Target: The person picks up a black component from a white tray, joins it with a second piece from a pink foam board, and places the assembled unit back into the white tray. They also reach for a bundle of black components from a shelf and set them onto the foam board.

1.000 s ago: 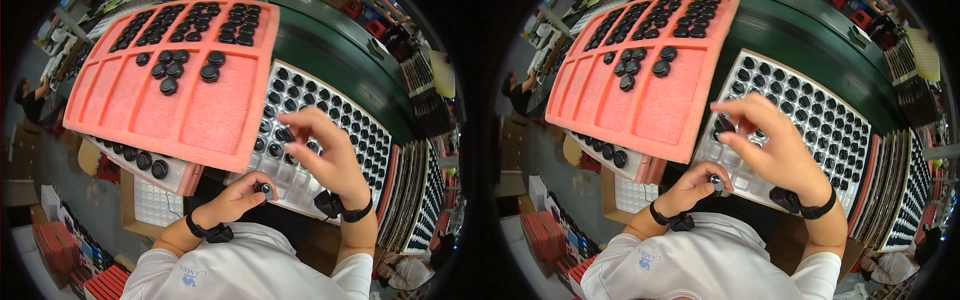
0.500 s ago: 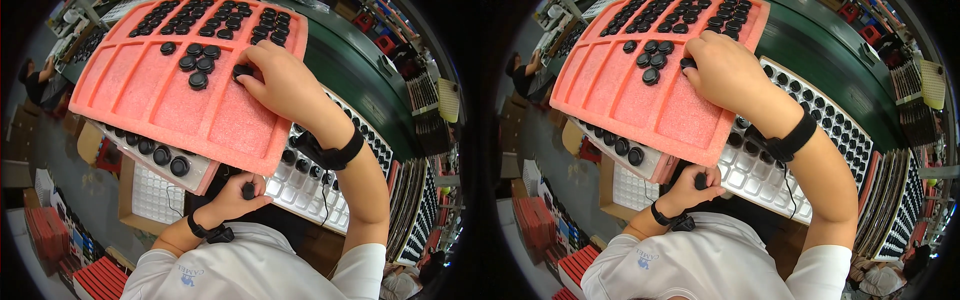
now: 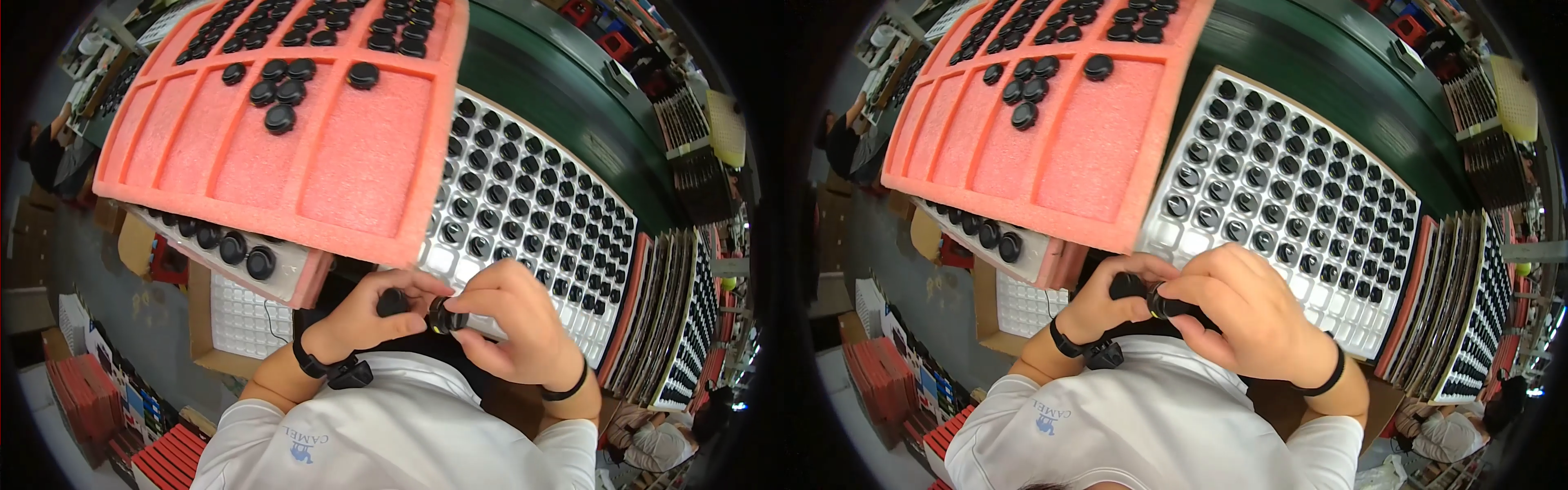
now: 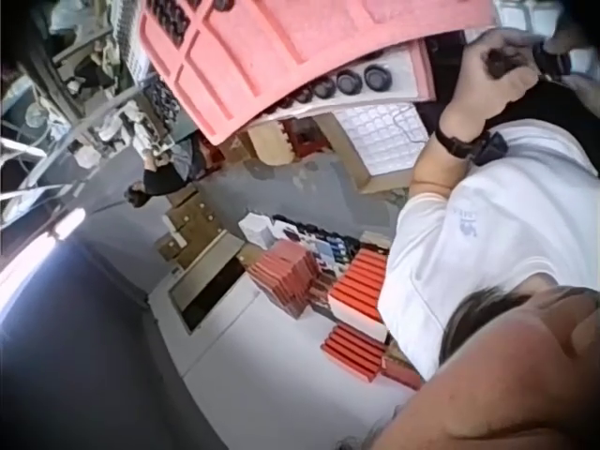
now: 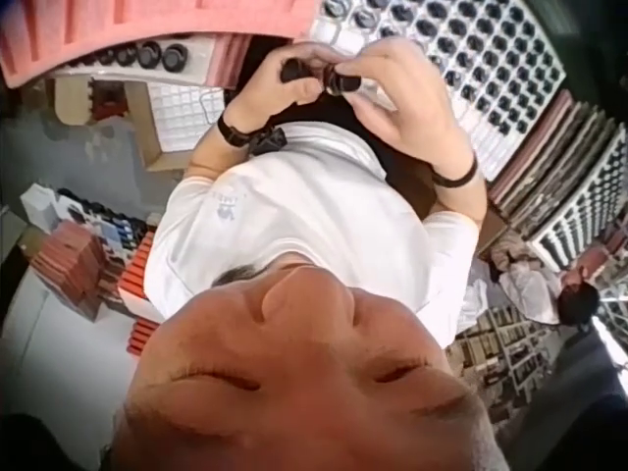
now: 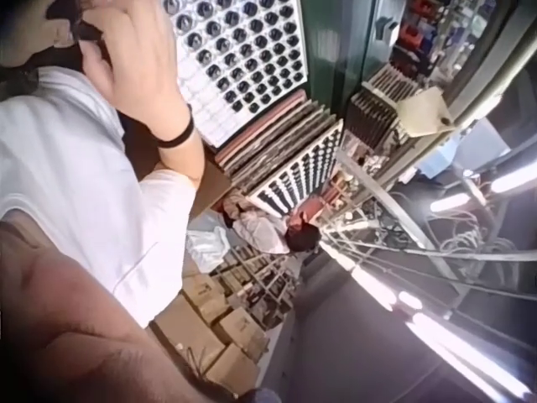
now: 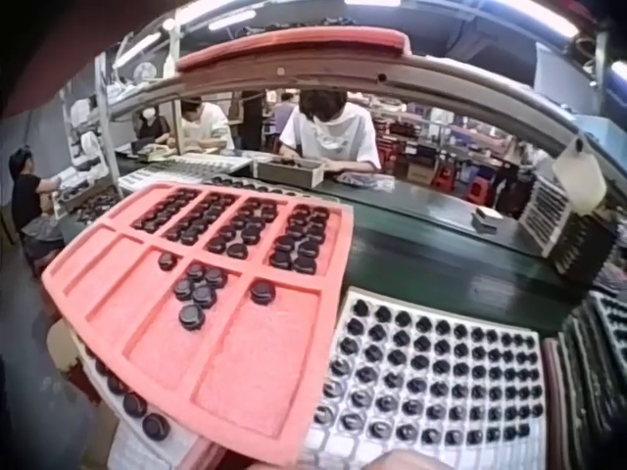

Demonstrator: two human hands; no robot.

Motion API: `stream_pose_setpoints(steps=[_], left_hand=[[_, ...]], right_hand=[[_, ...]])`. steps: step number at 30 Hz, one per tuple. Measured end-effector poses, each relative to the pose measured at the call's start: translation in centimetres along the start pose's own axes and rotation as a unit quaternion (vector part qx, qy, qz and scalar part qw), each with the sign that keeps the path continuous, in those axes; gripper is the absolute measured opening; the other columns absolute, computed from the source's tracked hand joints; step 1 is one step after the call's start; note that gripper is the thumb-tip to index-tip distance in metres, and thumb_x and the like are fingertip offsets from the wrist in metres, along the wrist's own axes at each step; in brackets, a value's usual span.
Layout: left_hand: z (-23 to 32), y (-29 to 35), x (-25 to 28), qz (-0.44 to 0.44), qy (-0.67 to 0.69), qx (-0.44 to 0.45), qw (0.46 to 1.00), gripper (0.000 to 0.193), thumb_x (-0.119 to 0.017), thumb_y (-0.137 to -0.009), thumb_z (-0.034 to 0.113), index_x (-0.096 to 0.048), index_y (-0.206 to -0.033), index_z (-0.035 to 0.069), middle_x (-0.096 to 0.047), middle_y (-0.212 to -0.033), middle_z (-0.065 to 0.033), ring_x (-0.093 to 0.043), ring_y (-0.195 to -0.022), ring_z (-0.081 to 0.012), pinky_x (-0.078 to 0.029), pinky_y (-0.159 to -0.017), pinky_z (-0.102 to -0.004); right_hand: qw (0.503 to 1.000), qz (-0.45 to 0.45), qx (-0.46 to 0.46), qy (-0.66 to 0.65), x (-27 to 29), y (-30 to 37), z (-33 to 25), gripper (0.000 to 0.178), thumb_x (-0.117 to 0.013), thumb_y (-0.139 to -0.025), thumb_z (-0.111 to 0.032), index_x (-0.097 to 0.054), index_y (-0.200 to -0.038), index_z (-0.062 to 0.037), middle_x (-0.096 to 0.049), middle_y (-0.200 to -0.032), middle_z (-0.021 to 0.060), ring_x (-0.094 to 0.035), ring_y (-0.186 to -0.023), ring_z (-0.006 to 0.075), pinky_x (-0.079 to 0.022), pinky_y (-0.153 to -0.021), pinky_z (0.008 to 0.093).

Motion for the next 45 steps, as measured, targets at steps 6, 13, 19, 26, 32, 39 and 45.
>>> stream_pose_setpoints(steps=[6,13,19,26,32,39,45], left_hand=[[-1.3,-0.9,-1.8,-0.047,-0.053,0.031,0.997,0.043,-0.074,-0.076,0.022,-0.057,-0.107,-0.003,-0.061,-0.095,-0.0054,-0.056,-0.081,-0.0103,-0.045,-0.076,-0.0248],[-1.3,-1.2,-3.2,-0.055,-0.063,0.001,0.997,0.037,-0.07,-0.08,0.019,-0.058,-0.109,-0.001,-0.061,-0.094,-0.0037,-0.055,-0.078,-0.0094,-0.045,-0.075,-0.0246],[-2.4,-1.2,-3.5,-0.038,0.044,0.056,0.997,0.04,-0.069,-0.081,0.022,-0.056,-0.11,-0.002,-0.061,-0.099,-0.0068,-0.059,-0.092,-0.0141,-0.045,-0.086,-0.0287],[-2.4,-1.7,-3.5,-0.012,-0.006,0.02,1.0,0.038,-0.069,-0.08,0.015,-0.052,-0.111,-0.001,-0.061,-0.099,-0.0074,-0.058,-0.09,-0.0123,-0.045,-0.083,-0.0267],[-1.5,-1.6,-3.6,0.019,-0.158,-0.063,0.985,0.036,-0.068,-0.077,0.003,-0.05,-0.108,0.0,-0.058,-0.096,-0.0052,-0.052,-0.075,-0.0065,-0.043,-0.067,-0.0213],[0.3,-1.6,-5.2,0.001,-0.257,-0.164,0.952,0.038,-0.068,-0.075,0.001,-0.05,-0.109,0.001,-0.056,-0.098,-0.0073,-0.045,-0.066,-0.0067,-0.039,-0.06,-0.0195],[0.2,-1.4,-5.0,-0.021,-0.226,-0.165,0.96,0.041,-0.068,-0.073,0.0,-0.049,-0.109,0.001,-0.056,-0.098,-0.0087,-0.043,-0.066,-0.0079,-0.039,-0.06,-0.021]], right_hand=[[0.995,0.095,-0.03,0.021,-0.7,4.5,1.6,0.036,-0.071,-0.062,0.0,-0.06,-0.096,-0.0035,-0.057,-0.084,0.0091,-0.055,-0.074,0.0246,-0.043,-0.062,0.0324],[0.992,0.122,0.009,-0.003,-0.5,6.4,2.1,0.029,-0.07,-0.073,-0.006,-0.058,-0.099,-0.0031,-0.056,-0.085,0.0086,-0.055,-0.075,0.0234,-0.044,-0.063,0.0316],[0.737,0.206,-0.2,-0.611,-4.0,9.1,8.4,0.029,-0.052,-0.091,-0.026,-0.051,-0.107,-0.0016,-0.055,-0.085,0.0085,-0.053,-0.079,0.0189,-0.044,-0.067,0.0292],[0.585,0.216,-0.226,-0.748,-6.5,9.9,9.6,0.036,-0.047,-0.094,-0.033,-0.049,-0.107,-0.0002,-0.053,-0.084,0.0084,-0.051,-0.076,0.0156,-0.041,-0.068,0.0262],[0.795,0.283,-0.204,-0.496,-3.1,10.9,9.3,0.031,-0.053,-0.092,-0.026,-0.049,-0.108,-0.0004,-0.052,-0.083,0.0061,-0.048,-0.071,0.0132,-0.038,-0.065,0.0248],[0.942,0.223,-0.152,-0.2,-1.7,8.9,6.7,0.029,-0.056,-0.09,-0.02,-0.048,-0.108,0.0005,-0.051,-0.083,0.0038,-0.046,-0.07,0.011,-0.038,-0.065,0.0234],[0.777,0.263,-0.21,-0.532,-3.7,9.3,8.5,0.025,-0.055,-0.089,-0.011,-0.047,-0.109,0.0007,-0.05,-0.081,0.0027,-0.044,-0.069,0.0104,-0.038,-0.064,0.0226]])
Point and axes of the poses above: each hand's wrist, its own y-axis away from the middle knuckle, its own x-axis out of the back of the hand, z = x × y, the point moved 9 cm from there along -y, towards the middle knuckle
